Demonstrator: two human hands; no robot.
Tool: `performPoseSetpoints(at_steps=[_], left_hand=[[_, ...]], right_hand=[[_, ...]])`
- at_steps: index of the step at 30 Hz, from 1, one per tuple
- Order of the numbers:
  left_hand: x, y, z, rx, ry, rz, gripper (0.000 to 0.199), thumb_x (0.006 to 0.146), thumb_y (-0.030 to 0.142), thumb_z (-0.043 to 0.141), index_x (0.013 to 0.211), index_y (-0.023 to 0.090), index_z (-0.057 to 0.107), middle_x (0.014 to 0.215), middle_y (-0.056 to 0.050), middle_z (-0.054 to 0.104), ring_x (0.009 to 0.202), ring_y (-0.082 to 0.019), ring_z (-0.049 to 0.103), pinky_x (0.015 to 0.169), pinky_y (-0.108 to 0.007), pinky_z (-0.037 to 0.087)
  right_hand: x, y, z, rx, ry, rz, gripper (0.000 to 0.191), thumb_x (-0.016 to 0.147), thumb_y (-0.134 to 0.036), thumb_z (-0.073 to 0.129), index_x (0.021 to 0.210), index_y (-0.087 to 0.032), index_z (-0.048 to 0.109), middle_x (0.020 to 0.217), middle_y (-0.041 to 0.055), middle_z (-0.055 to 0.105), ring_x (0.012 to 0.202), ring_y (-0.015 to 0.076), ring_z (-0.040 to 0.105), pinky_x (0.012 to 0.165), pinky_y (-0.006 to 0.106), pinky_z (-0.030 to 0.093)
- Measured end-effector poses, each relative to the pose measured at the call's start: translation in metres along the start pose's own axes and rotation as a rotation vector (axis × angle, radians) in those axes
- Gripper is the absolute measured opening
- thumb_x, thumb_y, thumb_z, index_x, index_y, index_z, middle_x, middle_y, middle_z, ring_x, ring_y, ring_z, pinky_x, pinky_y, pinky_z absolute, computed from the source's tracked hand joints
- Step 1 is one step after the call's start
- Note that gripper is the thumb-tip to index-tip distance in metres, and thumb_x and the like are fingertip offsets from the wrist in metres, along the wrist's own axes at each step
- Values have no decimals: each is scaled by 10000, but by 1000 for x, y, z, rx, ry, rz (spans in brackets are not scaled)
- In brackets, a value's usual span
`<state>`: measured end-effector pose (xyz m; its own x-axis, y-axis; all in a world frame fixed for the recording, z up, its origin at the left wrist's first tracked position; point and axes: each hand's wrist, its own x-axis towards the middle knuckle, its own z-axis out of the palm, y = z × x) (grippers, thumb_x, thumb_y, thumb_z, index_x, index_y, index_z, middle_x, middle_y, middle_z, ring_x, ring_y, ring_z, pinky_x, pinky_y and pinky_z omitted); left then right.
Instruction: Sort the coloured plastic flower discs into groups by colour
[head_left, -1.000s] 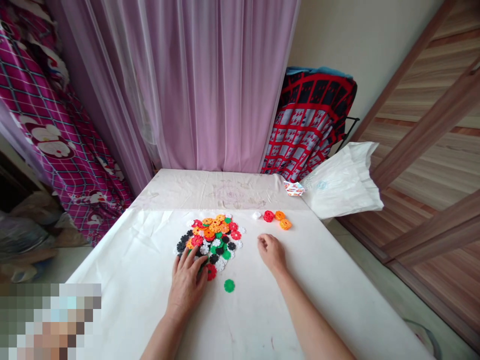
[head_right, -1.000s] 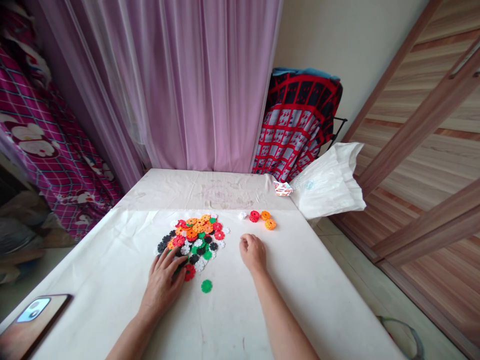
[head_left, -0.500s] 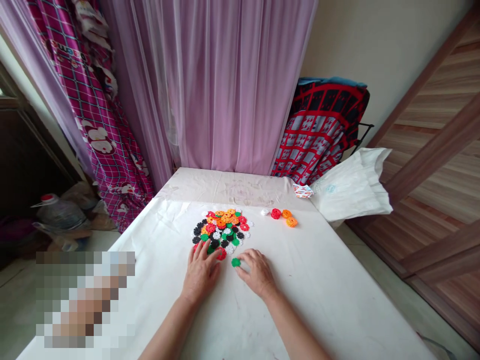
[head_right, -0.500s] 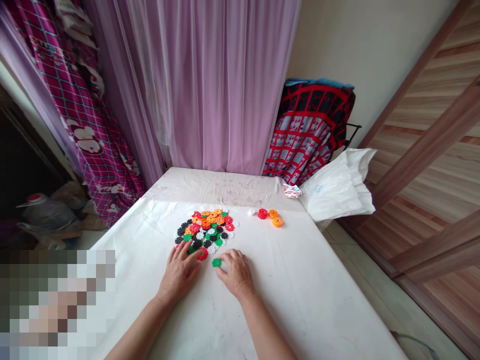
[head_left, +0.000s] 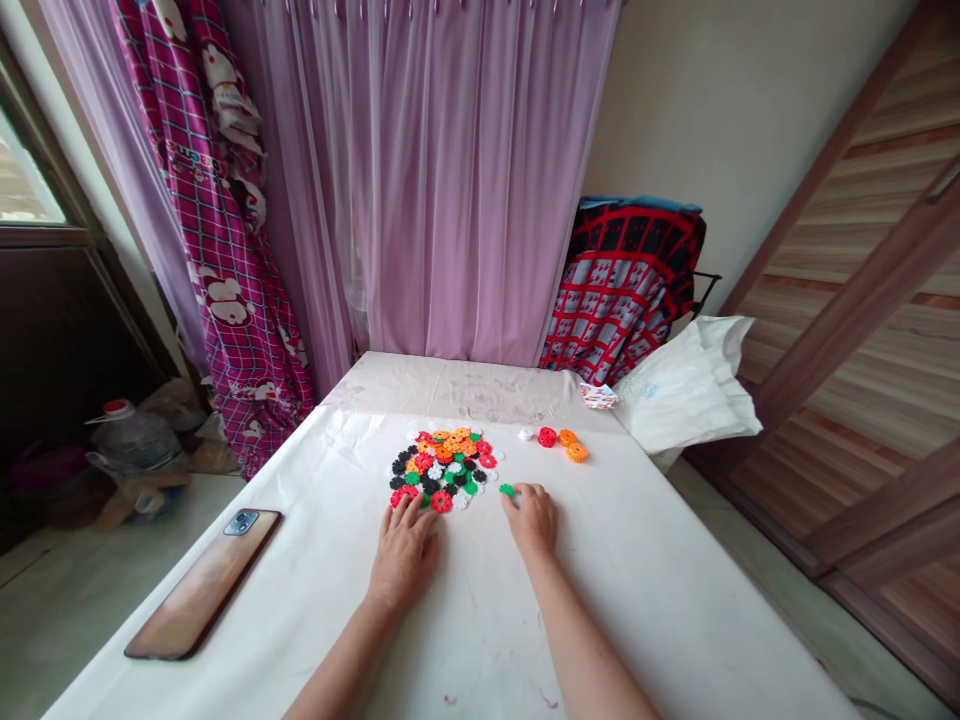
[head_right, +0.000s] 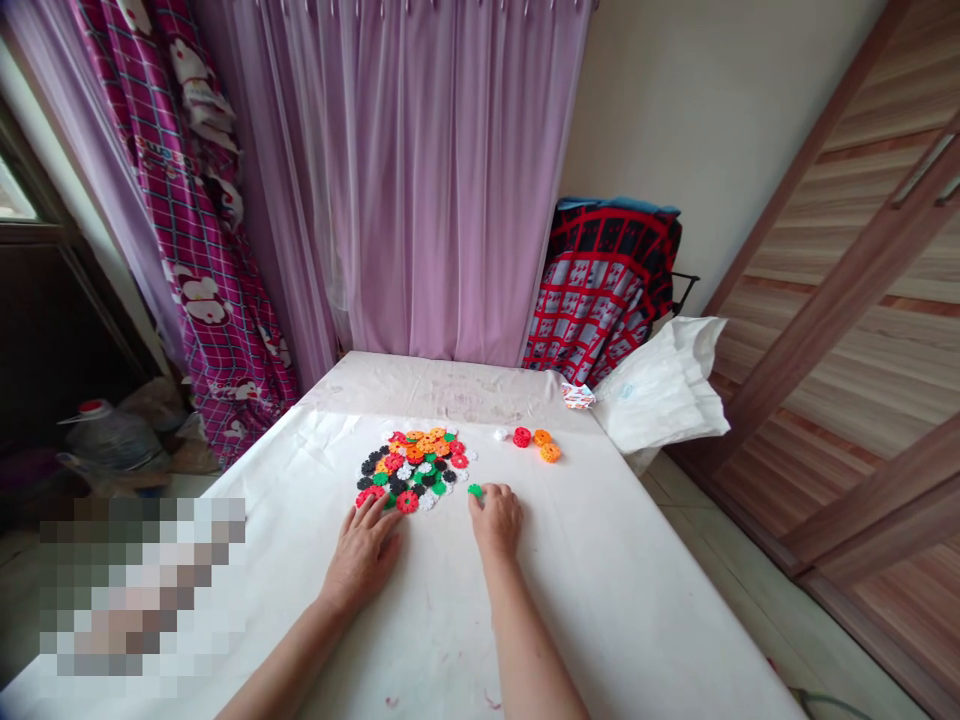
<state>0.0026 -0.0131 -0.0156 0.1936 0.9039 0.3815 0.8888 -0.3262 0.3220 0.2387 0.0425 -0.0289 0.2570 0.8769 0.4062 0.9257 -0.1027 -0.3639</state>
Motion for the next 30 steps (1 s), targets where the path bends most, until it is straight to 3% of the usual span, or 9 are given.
performPoseSetpoints(at_steps=[4, 7, 10, 13, 18, 26, 30], left_hand=[[-1, 1, -2, 7, -22, -43, 370, 861, 191, 484, 1185, 244, 653, 1399, -111, 554, 1337, -287, 450, 1112, -572, 320], [-2, 0, 1, 22, -28, -69, 379, 871, 199, 467, 1208, 220, 638, 1418, -117, 537, 1350, -286, 436, 1122, -569, 305], [1, -4, 8, 29, 8, -76, 414, 861, 203, 481, 1256, 215, 607, 1433, -119, 522, 1363, -279, 421, 1130, -559, 297], [13, -13, 16, 26, 52, -93, 431, 868, 229, 487, 1287, 217, 586, 1427, -114, 530, 1374, -288, 406, 1132, -565, 288], [43, -32, 22, -37, 144, -249, 391, 912, 293, 434, 1255, 212, 603, 1416, -115, 541, 1360, -302, 425, 1109, -579, 313], [49, -41, 21, -170, 185, -274, 360, 905, 359, 454, 1195, 263, 646, 1378, -81, 578, 1341, -290, 448, 1096, -568, 340], [47, -42, 20, -179, 156, -270, 371, 909, 374, 449, 1213, 270, 635, 1388, -69, 572, 1343, -281, 448, 1106, -558, 330]], right_hand=[[21, 10, 4, -23, -15, 49, 201, 851, -309, 592, 959, -183, 704, 975, 131, 669, 863, 238, 614, 753, 336, 419], [25, 15, 7, -9, 52, 66, 264, 844, -249, 569, 1072, -174, 680, 1007, 141, 659, 881, 239, 601, 761, 338, 419], [19, 10, 4, 66, 55, -114, 286, 857, -226, 534, 1106, -206, 675, 1068, 113, 644, 963, 233, 573, 827, 341, 414], [13, -6, -3, 120, -48, -351, 240, 867, -274, 553, 1056, -256, 700, 1159, 83, 621, 1066, 240, 530, 901, 368, 391], [15, -32, -10, 120, -173, -492, 246, 828, -327, 627, 1059, -281, 699, 1322, 86, 554, 1221, 275, 450, 974, 426, 350], [16, -35, 2, 188, -209, -461, 149, 828, -279, 631, 959, -243, 690, 1331, 77, 573, 1255, 260, 458, 990, 413, 353], [20, -27, 5, 273, -116, -426, 188, 908, -283, 524, 891, -247, 708, 1174, 74, 661, 1133, 228, 546, 963, 383, 390]])
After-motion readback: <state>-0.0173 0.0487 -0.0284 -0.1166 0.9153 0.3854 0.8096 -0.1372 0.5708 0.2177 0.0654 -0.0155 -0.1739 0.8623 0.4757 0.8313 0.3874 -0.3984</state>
